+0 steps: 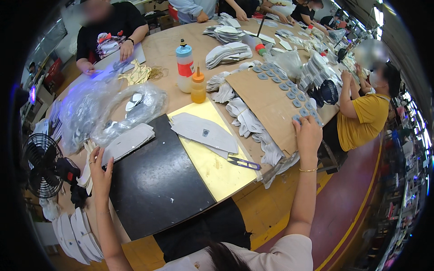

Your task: The person repeatedly picks up white curved parts and small inserts, aligns them on a black mat, applies glue from a bottle to the inserts, and presses the parts together. The person stacks completed assemblies on the table.

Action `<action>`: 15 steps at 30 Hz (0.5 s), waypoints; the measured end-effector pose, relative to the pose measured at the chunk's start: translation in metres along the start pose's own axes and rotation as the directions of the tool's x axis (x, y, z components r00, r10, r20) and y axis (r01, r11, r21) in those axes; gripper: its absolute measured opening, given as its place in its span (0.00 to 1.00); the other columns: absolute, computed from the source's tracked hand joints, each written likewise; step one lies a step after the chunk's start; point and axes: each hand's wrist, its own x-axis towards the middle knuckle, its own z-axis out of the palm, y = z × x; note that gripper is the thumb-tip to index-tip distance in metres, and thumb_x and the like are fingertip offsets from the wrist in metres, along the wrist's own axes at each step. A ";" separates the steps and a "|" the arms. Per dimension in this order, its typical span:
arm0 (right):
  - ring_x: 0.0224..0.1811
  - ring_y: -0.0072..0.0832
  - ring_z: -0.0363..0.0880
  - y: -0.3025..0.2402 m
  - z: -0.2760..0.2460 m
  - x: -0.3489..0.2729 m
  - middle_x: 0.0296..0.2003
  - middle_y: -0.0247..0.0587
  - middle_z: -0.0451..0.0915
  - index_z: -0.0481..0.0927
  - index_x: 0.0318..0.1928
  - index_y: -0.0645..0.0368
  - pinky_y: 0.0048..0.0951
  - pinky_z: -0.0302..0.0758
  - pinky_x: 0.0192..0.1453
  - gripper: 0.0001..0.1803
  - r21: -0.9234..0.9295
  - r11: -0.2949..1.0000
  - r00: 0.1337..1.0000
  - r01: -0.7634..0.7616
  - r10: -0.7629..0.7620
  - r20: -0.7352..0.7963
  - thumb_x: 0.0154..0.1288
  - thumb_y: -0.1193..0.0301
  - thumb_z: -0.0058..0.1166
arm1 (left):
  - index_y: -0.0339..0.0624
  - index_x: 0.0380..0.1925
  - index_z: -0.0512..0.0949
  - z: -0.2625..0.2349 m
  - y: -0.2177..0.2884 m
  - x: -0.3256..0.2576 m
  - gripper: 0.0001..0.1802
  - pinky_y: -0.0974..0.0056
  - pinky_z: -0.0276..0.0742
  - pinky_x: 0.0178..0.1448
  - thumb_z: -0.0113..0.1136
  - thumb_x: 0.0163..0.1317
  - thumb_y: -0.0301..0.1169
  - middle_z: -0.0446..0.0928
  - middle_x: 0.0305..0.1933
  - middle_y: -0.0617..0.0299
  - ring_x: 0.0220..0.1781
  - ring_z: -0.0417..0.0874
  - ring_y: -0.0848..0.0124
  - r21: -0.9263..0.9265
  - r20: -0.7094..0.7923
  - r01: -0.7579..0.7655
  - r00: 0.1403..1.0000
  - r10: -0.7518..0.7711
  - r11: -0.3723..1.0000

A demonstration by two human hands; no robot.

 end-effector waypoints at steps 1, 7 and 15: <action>0.42 0.40 0.83 0.002 0.001 0.001 0.41 0.40 0.84 0.88 0.40 0.60 0.39 0.76 0.48 0.13 -0.010 0.999 0.999 0.043 -0.043 -0.017 0.66 0.63 0.62 | 0.32 0.61 0.76 0.000 0.000 0.000 0.25 0.53 0.65 0.73 0.65 0.67 0.32 0.68 0.70 0.46 0.71 0.69 0.50 -0.007 0.003 0.003 1.000 -0.003 1.000; 0.36 0.41 0.83 0.008 0.008 0.002 0.39 0.39 0.83 0.85 0.36 0.61 0.39 0.78 0.43 0.10 -0.064 0.988 0.984 0.137 -0.143 -0.107 0.69 0.67 0.58 | 0.32 0.60 0.77 0.003 -0.001 0.000 0.25 0.53 0.66 0.73 0.66 0.66 0.33 0.68 0.70 0.46 0.70 0.70 0.49 -0.059 -0.005 0.028 1.000 -0.028 0.998; 0.36 0.44 0.83 0.005 0.007 0.010 0.41 0.40 0.82 0.82 0.39 0.59 0.39 0.80 0.40 0.09 0.009 0.996 0.966 -0.085 0.084 -0.244 0.73 0.67 0.54 | 0.31 0.58 0.78 0.005 -0.004 0.002 0.25 0.52 0.66 0.72 0.67 0.65 0.34 0.69 0.69 0.44 0.70 0.70 0.47 -0.034 -0.020 0.018 1.000 -0.018 0.999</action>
